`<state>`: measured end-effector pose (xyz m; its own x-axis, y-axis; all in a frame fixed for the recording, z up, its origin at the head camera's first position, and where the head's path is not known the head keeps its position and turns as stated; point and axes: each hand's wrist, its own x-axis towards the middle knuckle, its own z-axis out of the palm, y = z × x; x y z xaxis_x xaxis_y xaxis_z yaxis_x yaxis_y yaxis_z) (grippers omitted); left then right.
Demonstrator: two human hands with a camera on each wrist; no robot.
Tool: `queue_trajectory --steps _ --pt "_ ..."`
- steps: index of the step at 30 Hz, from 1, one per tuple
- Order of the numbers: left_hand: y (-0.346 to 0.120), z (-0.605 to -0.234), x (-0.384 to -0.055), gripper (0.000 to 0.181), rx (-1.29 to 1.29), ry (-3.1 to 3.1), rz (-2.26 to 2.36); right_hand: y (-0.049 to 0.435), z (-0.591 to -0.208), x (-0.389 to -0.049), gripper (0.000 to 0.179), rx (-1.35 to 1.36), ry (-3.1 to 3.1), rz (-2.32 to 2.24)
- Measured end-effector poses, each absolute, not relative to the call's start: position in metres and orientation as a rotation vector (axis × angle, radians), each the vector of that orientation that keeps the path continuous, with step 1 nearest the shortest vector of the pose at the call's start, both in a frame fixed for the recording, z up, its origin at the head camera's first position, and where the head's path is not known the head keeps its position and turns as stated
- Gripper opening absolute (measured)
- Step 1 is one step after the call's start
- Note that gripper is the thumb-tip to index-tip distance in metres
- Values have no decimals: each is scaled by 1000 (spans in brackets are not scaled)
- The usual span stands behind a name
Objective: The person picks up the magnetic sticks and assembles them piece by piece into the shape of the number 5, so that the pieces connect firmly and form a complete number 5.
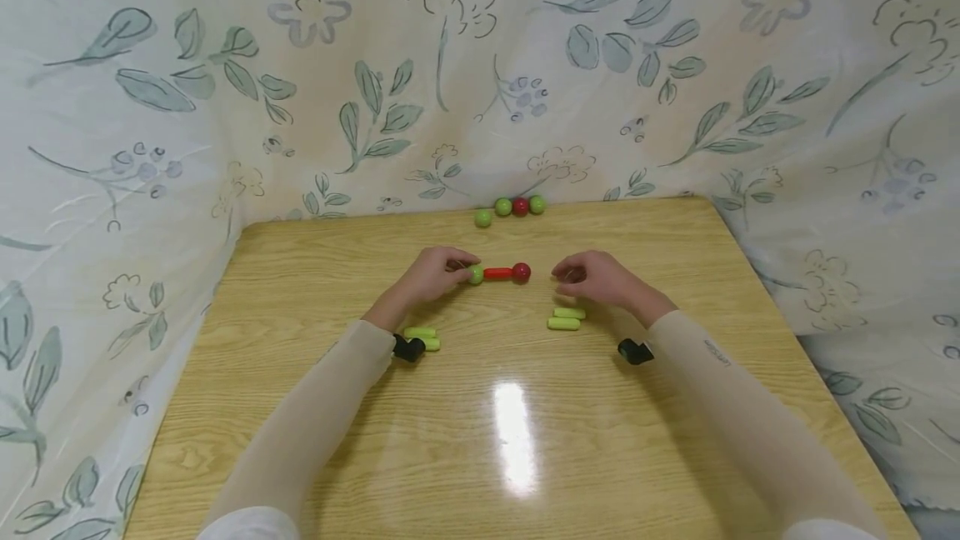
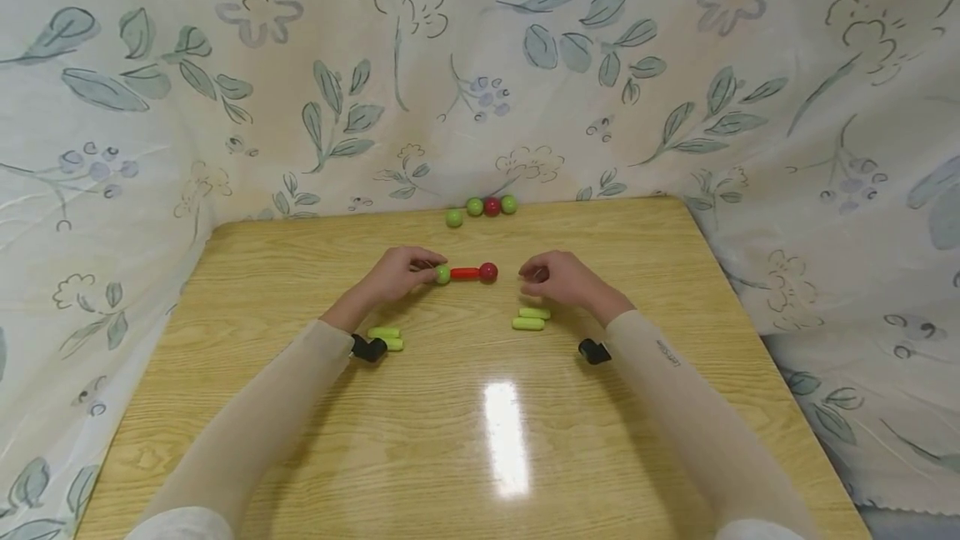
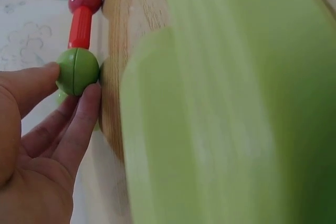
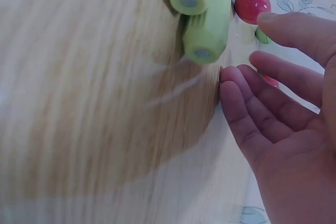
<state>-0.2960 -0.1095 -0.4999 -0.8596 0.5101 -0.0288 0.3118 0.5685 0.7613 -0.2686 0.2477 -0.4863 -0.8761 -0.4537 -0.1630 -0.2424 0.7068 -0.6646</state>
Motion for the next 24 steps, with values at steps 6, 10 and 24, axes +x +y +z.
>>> queue_trajectory --steps 6,10,24 --pt "-110 -503 -299 30 627 2556 1177 260 -485 -257 30 -545 2599 -917" --pt "-111 -504 -302 30 586 2522 1210 264 -482 -250 26 -540 2596 -893" --pt "-113 -503 -307 30 553 2499 1203 263 -483 -242 15 -556 2576 -828"
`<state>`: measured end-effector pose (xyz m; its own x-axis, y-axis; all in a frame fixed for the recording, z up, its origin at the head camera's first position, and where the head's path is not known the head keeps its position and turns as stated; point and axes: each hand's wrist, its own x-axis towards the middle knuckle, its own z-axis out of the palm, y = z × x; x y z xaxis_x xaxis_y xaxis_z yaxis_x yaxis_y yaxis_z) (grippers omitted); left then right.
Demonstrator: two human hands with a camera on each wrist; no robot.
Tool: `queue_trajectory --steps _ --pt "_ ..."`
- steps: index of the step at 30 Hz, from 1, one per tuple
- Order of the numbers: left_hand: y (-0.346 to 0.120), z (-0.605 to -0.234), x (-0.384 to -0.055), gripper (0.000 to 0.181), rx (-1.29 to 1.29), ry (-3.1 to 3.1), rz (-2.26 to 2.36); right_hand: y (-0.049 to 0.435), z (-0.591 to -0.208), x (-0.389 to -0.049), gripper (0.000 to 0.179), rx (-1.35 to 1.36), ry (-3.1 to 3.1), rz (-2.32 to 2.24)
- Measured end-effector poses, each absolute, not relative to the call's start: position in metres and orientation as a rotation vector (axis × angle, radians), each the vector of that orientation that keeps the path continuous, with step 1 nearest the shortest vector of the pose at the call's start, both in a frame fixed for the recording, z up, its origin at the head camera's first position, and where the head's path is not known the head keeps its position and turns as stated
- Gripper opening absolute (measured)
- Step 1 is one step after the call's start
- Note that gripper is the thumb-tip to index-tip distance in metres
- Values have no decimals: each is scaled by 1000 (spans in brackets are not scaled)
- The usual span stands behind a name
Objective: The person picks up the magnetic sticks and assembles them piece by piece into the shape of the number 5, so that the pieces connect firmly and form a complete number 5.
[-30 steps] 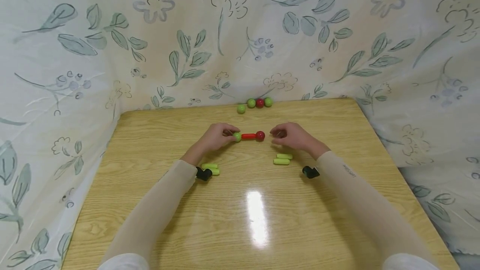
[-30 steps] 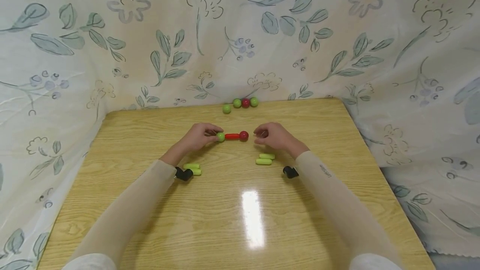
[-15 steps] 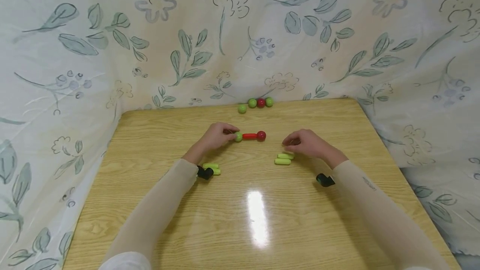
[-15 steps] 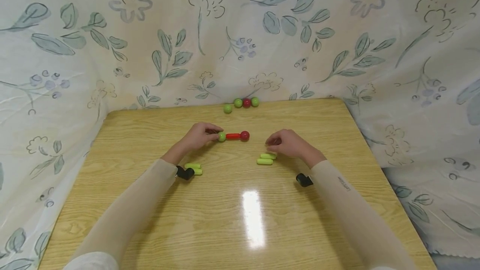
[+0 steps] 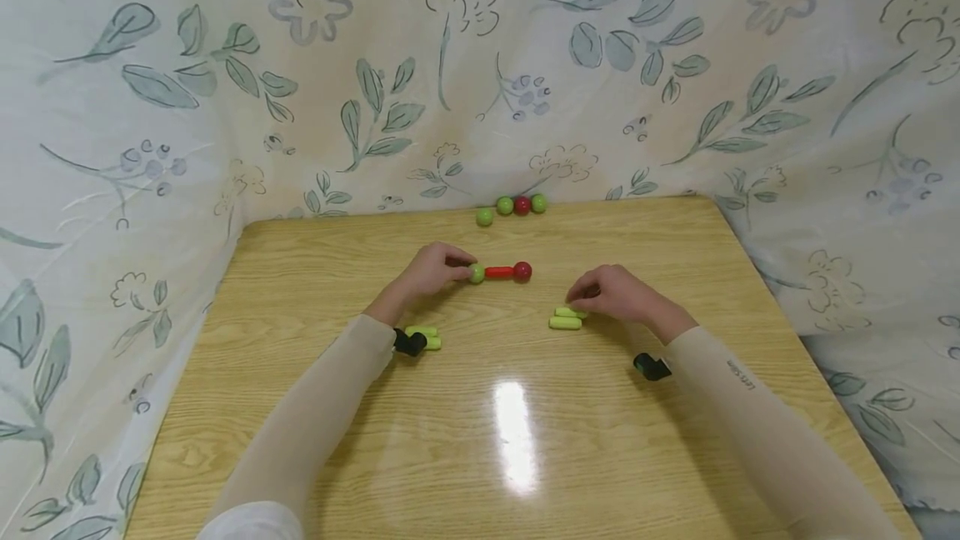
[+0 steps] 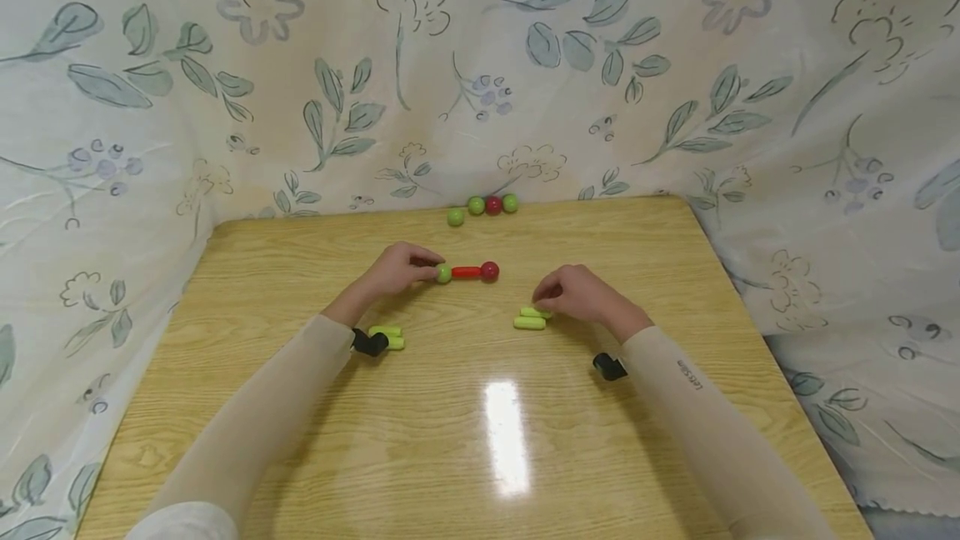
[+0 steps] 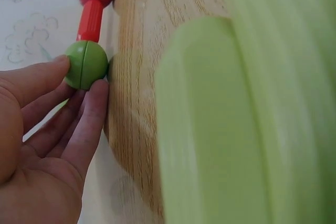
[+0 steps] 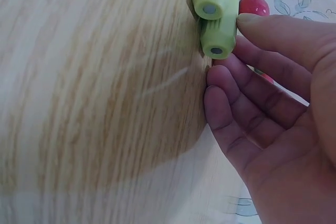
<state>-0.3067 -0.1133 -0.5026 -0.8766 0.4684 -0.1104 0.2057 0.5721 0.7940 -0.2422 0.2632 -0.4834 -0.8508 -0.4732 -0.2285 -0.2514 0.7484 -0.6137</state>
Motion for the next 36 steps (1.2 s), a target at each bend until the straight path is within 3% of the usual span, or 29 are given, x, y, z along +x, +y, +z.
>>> queue_trajectory --steps 36 --pt "-111 -504 -306 30 561 2511 1182 261 -482 -238 11 -600 2563 -775"
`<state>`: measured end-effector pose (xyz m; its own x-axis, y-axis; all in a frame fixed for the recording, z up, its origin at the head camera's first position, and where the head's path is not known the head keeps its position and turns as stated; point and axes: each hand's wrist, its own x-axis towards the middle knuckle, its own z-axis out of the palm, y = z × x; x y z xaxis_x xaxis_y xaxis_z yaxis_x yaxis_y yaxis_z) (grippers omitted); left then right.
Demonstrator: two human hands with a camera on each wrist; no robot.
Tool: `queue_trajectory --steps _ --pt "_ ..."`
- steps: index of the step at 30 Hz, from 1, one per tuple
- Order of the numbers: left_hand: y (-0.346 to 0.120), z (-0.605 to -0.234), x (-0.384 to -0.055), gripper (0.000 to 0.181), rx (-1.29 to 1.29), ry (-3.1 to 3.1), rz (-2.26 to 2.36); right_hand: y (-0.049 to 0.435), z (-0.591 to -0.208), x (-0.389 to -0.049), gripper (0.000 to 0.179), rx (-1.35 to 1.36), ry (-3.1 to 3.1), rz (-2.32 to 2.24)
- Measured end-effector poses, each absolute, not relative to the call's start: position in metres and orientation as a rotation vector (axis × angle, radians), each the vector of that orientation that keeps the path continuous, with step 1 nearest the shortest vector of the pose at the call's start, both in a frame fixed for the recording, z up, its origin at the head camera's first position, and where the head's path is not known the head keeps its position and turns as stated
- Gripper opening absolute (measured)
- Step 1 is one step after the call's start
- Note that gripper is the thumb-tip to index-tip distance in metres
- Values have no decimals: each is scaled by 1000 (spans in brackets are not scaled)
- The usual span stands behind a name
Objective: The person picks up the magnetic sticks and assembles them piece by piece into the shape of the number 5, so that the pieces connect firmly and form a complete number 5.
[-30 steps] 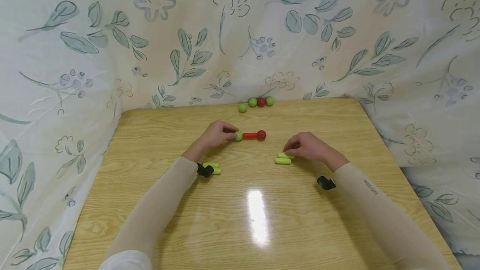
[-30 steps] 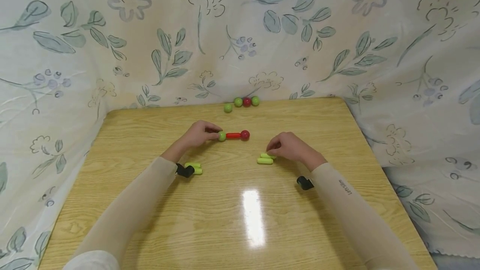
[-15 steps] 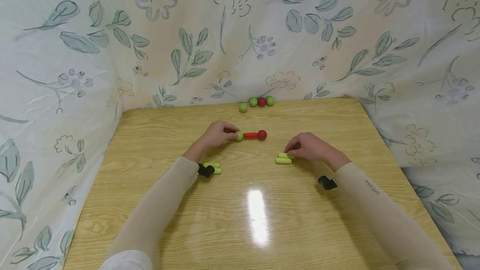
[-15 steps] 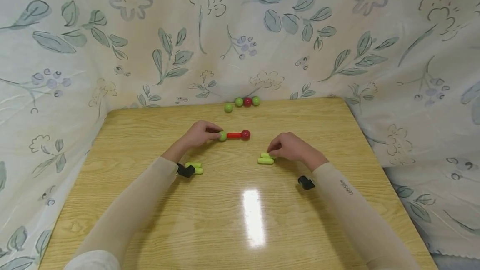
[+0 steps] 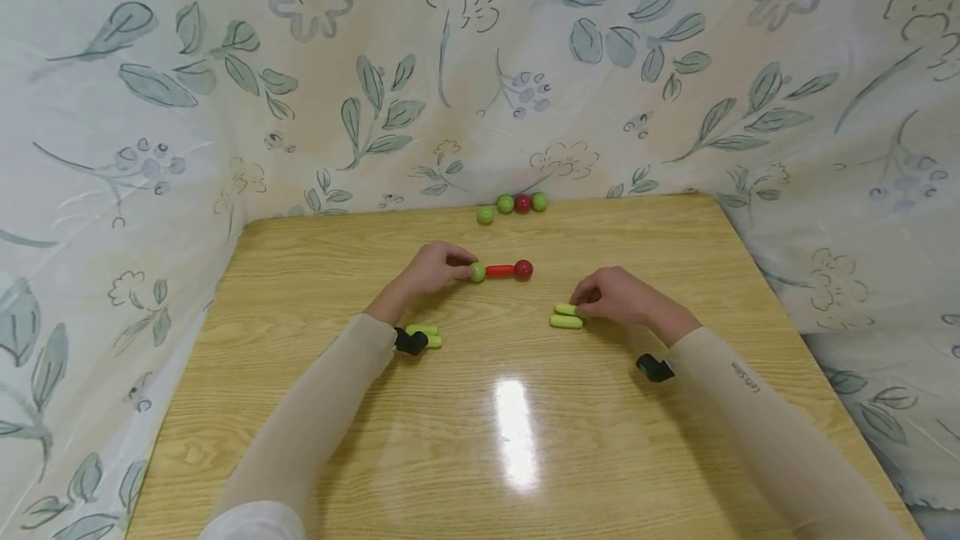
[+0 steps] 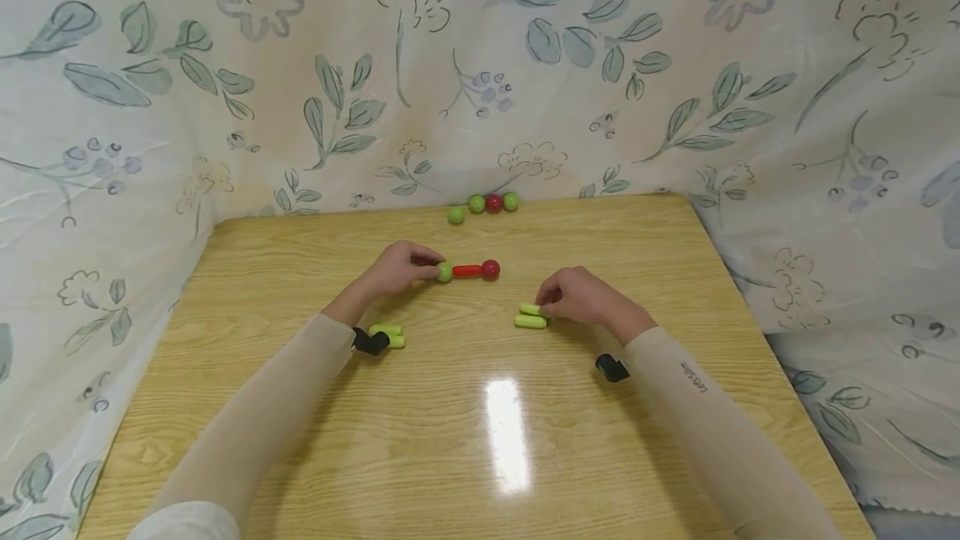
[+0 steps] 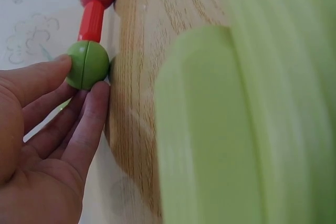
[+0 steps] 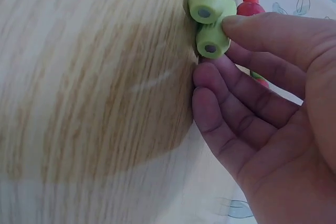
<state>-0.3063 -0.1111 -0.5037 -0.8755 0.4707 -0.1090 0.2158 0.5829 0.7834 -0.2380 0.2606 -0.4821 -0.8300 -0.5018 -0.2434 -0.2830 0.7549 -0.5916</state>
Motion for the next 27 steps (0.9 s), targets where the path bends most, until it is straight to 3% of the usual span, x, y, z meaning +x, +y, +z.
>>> queue_trajectory --steps 13,27 --pt "-112 -500 -307 30 555 2510 1166 269 -484 -243 47 -633 2427 -944" --pt "-111 -500 -309 31 567 2508 1161 271 -492 -248 45 -647 2405 -953"
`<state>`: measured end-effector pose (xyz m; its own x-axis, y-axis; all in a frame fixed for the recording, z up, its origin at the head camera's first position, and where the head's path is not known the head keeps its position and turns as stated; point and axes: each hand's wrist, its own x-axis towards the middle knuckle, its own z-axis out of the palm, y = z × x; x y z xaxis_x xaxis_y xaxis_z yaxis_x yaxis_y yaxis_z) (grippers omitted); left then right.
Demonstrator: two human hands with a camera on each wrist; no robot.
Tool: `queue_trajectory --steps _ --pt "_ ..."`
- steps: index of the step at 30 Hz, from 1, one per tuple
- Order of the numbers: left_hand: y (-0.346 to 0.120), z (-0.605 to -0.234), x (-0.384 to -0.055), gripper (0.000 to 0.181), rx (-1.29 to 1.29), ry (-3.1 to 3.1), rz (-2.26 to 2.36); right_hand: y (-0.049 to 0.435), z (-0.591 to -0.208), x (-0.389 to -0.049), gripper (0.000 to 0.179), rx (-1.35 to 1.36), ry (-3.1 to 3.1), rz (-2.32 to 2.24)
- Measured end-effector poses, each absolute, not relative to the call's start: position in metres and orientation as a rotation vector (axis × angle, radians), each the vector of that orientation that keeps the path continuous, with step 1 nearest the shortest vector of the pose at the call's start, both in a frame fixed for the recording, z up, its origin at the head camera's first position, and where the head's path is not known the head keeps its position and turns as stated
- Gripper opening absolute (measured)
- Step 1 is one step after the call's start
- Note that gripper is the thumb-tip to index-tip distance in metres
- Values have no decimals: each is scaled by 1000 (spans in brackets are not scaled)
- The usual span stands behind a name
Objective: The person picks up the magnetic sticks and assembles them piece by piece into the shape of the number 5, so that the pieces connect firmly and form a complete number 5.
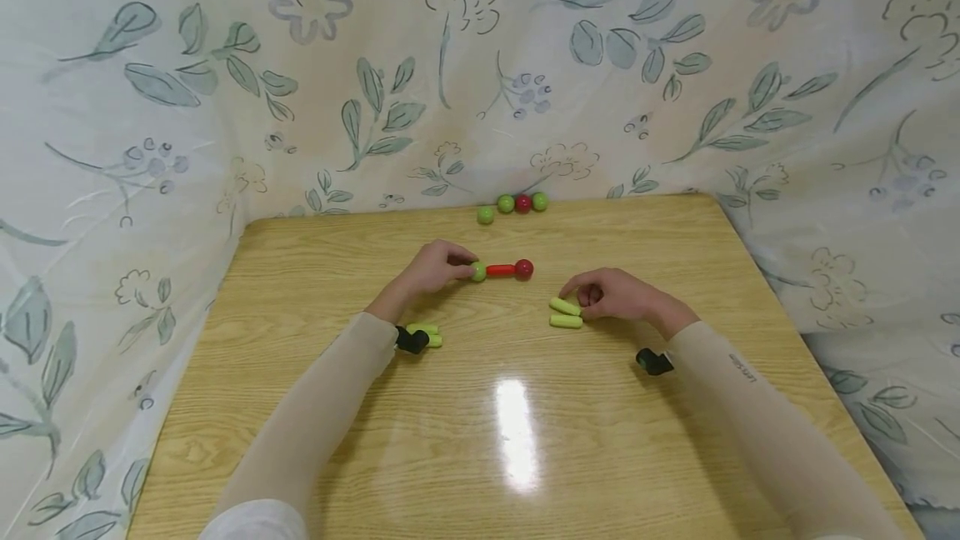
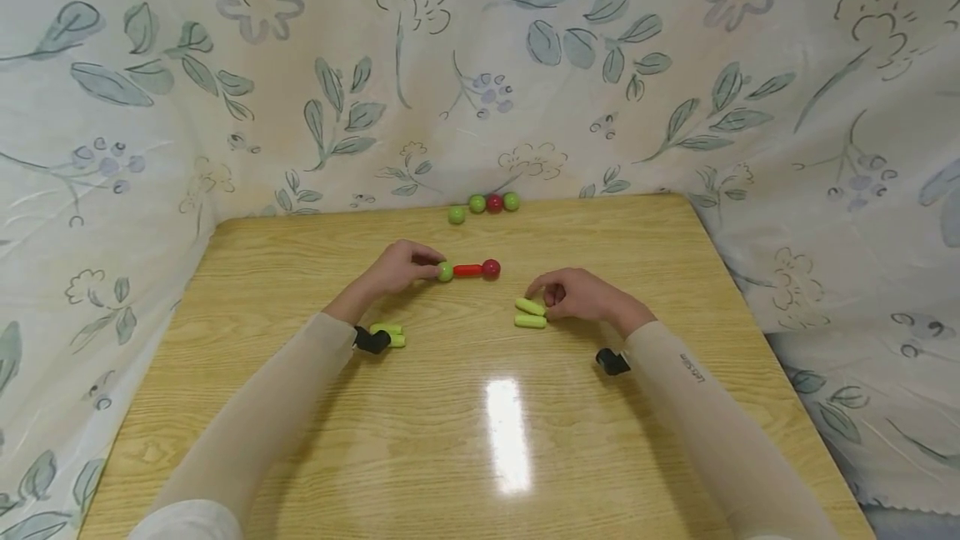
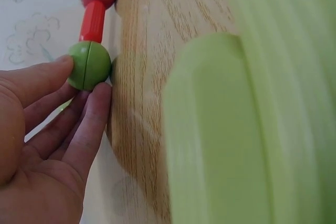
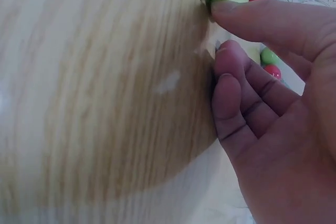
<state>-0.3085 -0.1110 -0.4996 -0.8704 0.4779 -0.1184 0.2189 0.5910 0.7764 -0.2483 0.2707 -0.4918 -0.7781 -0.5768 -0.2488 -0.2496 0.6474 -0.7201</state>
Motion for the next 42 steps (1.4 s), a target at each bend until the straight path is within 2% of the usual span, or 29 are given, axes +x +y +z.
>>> queue_trajectory --steps 14,26,35,42 --pt "-111 -502 -309 29 561 2496 1190 261 -482 -243 61 -751 2388 -897" --pt "-111 -504 -310 28 562 2491 1204 258 -489 -245 50 -738 2405 -915" --pt "-111 -505 -309 28 559 2503 1195 261 -495 -242 54 -667 2437 -971" --pt "-112 -505 -307 28 546 2504 1200 258 -495 -238 50 -647 2478 -972"
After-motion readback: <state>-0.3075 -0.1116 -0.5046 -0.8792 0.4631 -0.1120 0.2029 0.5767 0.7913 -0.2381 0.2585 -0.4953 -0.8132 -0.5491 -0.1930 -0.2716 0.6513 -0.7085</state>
